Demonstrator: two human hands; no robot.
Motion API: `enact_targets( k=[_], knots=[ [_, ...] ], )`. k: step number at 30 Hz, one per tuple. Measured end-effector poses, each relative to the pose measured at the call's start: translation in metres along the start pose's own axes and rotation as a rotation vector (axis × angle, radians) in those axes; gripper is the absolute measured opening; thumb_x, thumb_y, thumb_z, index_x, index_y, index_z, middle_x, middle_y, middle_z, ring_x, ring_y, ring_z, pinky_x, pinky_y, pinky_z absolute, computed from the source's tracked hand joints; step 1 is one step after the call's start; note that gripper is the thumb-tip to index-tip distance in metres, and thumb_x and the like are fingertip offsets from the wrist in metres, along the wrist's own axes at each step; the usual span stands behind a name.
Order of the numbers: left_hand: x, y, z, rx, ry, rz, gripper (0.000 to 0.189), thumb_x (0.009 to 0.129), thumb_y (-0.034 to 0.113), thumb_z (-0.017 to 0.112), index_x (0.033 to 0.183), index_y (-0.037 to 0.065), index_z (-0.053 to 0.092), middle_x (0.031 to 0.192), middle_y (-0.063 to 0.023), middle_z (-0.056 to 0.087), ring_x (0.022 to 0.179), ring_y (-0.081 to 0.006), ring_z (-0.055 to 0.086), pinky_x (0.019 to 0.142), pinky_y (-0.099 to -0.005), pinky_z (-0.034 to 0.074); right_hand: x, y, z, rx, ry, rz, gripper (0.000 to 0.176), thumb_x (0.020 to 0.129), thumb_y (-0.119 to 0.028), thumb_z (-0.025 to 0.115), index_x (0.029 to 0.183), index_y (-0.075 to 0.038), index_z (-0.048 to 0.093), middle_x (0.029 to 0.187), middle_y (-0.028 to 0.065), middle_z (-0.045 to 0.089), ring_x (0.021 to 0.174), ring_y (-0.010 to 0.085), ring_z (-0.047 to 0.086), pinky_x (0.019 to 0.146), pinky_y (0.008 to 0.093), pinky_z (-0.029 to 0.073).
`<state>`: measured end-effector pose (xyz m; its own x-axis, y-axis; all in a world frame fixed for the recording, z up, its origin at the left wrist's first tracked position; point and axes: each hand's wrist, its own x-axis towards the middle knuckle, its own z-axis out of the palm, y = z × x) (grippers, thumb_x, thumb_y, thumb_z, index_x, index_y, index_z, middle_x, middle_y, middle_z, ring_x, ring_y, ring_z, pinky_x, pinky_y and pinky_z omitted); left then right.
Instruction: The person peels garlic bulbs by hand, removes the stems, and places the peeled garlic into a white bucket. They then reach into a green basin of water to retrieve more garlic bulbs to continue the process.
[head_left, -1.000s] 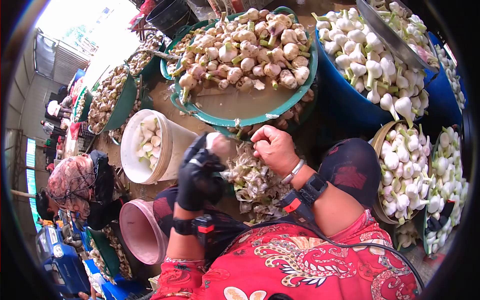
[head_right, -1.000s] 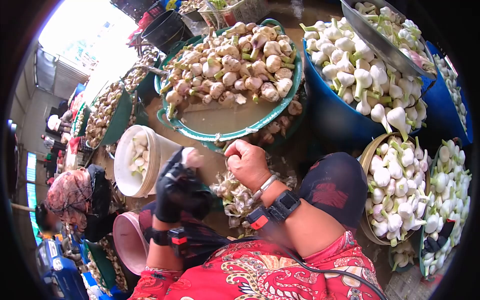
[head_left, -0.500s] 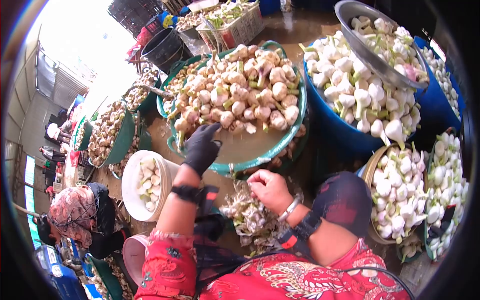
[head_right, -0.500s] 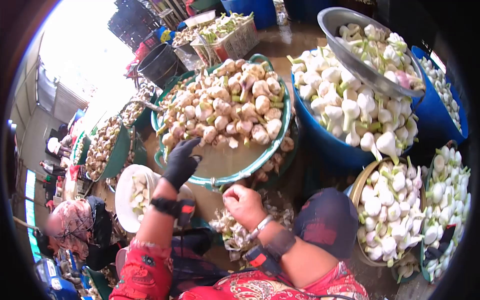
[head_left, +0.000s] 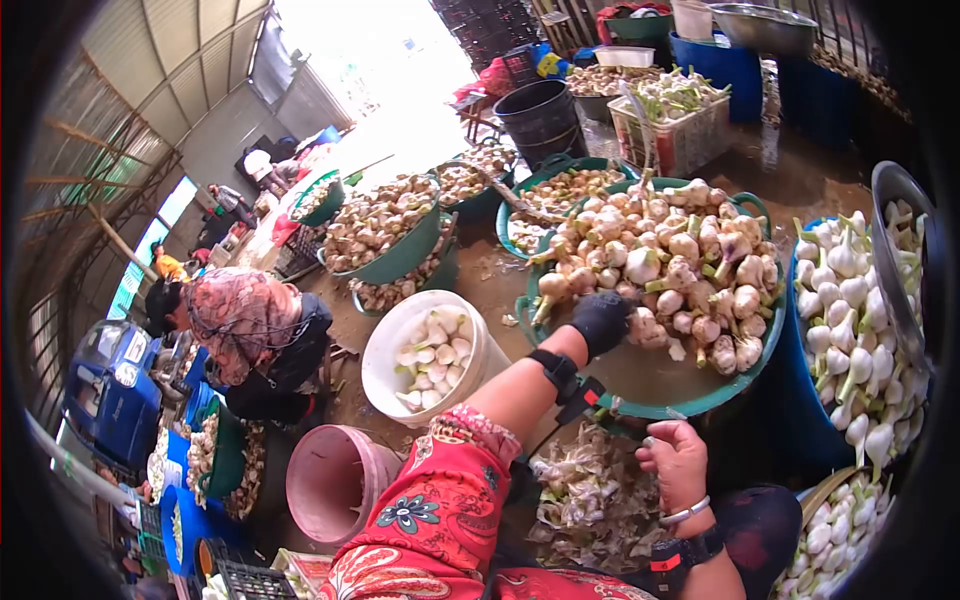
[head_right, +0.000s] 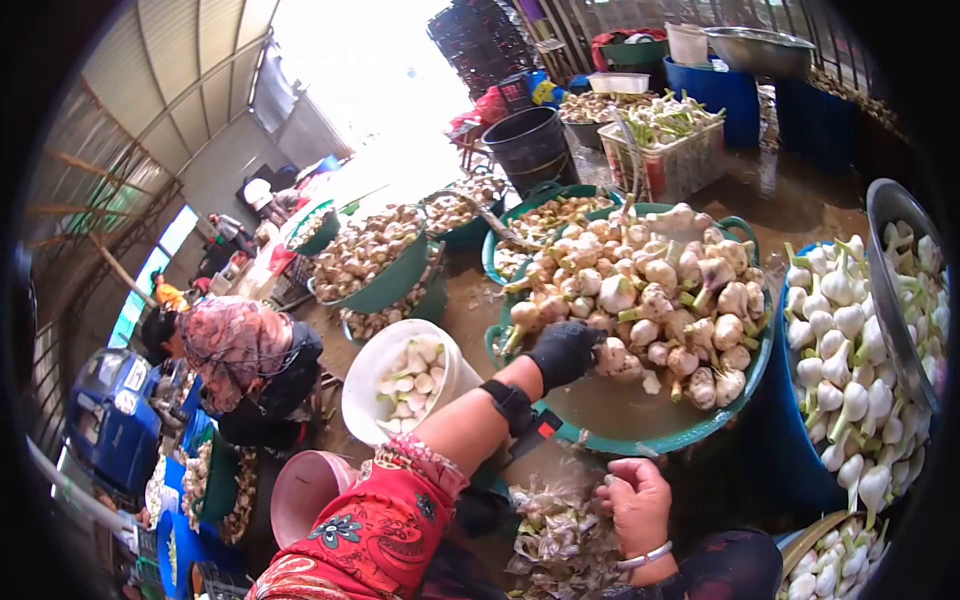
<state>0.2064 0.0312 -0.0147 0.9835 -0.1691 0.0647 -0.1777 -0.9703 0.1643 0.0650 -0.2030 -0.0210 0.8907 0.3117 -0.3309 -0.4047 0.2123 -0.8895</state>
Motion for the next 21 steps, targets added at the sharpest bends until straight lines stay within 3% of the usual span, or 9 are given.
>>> enact_targets(
  k=[2, 3, 4, 5, 7, 10, 12, 16, 21],
  knots=[
    [-0.037, 0.012, -0.011, -0.246, 0.050, 0.041, 0.034, 0.071, 0.023, 0.072, 0.102, 0.010, 0.068, 0.089, -0.0199, 0.065, 0.085, -0.0347, 0.063, 0.073, -0.0426, 0.051, 0.003, 0.005, -0.004, 0.025, -0.040, -0.098, 0.050, 0.076, 0.005, 0.056, 0.125, -0.005, 0.046, 0.108, 0.0108, 0.054, 0.086, 0.0140, 0.059, 0.069, 0.0250, 0.051],
    [-0.065, 0.032, -0.025, -0.372, 0.034, -0.006, 0.035, 0.073, 0.020, 0.073, 0.106, 0.008, 0.067, 0.095, -0.0177, 0.067, 0.085, -0.0279, 0.066, 0.075, -0.0361, 0.051, 0.003, 0.005, -0.001, 0.049, -0.044, -0.178, 0.065, 0.073, 0.006, 0.057, 0.135, -0.007, 0.039, 0.118, 0.0133, 0.050, 0.095, 0.0167, 0.057, 0.076, 0.0268, 0.050],
    [-0.088, 0.037, -0.019, -0.808, 0.000, 0.119, 0.036, 0.077, 0.012, 0.072, 0.112, 0.008, 0.065, 0.098, -0.0129, 0.069, 0.087, -0.0160, 0.065, 0.079, -0.0311, 0.050, -0.003, -0.003, 0.004, 0.009, -0.084, -0.226, 0.084, 0.069, 0.007, 0.058, 0.145, -0.010, 0.025, 0.129, 0.0156, 0.040, 0.103, 0.0218, 0.052, 0.085, 0.0301, 0.047],
    [-0.110, 0.042, -0.008, -0.827, -0.012, 0.088, 0.038, 0.079, 0.004, 0.068, 0.116, 0.005, 0.063, 0.099, -0.0071, 0.069, 0.091, -0.0098, 0.060, 0.083, -0.0292, 0.049, -0.009, -0.010, 0.012, 0.010, -0.102, -0.284, 0.081, 0.069, 0.010, 0.058, 0.143, -0.006, 0.030, 0.129, 0.0149, 0.042, 0.106, 0.0223, 0.053, 0.087, 0.0311, 0.047],
    [-0.148, 0.067, -0.027, -1.163, -0.217, -0.033, 0.041, 0.082, 0.005, 0.065, 0.122, 0.001, 0.058, 0.112, -0.0059, 0.065, 0.101, -0.0116, 0.057, 0.091, -0.0279, 0.045, 0.002, 0.009, 0.006, 0.041, -0.269, -0.308, 0.076, 0.069, 0.013, 0.057, 0.139, -0.002, 0.035, 0.127, 0.0127, 0.046, 0.110, 0.0198, 0.053, 0.091, 0.0309, 0.047],
    [-0.176, 0.086, -0.038, -1.370, -0.205, -0.255, 0.042, 0.087, 0.010, 0.062, 0.127, 0.002, 0.053, 0.116, -0.0069, 0.062, 0.103, -0.0116, 0.056, 0.090, -0.0271, 0.045, -0.012, 0.001, 0.009, 0.073, -0.320, -0.281, 0.072, 0.067, 0.017, 0.058, 0.135, 0.000, 0.040, 0.121, 0.0095, 0.051, 0.108, 0.0177, 0.055, 0.092, 0.0301, 0.046],
    [-0.186, 0.092, -0.029, -1.913, -0.124, -0.327, 0.041, 0.092, 0.017, 0.058, 0.130, 0.002, 0.049, 0.114, -0.0070, 0.061, 0.102, -0.0112, 0.057, 0.088, -0.0270, 0.047, -0.016, 0.003, 0.011, 0.039, -0.303, -0.339, 0.072, 0.065, 0.017, 0.062, 0.132, 0.000, 0.042, 0.118, 0.0086, 0.053, 0.105, 0.0175, 0.056, 0.091, 0.0294, 0.047],
    [-0.188, 0.096, -0.001, -1.979, -0.086, -0.303, 0.038, 0.094, 0.018, 0.056, 0.128, 0.003, 0.050, 0.108, -0.0051, 0.062, 0.094, -0.0105, 0.060, 0.081, -0.0256, 0.049, -0.018, 0.010, 0.010, -0.028, -0.283, -0.434, 0.071, 0.064, 0.016, 0.064, 0.130, 0.000, 0.042, 0.115, 0.0079, 0.054, 0.105, 0.0170, 0.056, 0.091, 0.0289, 0.047],
    [-0.189, 0.094, -0.008, -1.874, -0.104, -0.352, 0.038, 0.093, 0.018, 0.056, 0.127, 0.002, 0.050, 0.108, -0.0059, 0.063, 0.091, -0.0114, 0.062, 0.081, -0.0254, 0.049, -0.020, 0.006, 0.006, 0.053, -0.260, -0.331, 0.071, 0.064, 0.015, 0.066, 0.129, -0.001, 0.042, 0.115, 0.0079, 0.054, 0.105, 0.0173, 0.057, 0.091, 0.0300, 0.048]
  ],
)
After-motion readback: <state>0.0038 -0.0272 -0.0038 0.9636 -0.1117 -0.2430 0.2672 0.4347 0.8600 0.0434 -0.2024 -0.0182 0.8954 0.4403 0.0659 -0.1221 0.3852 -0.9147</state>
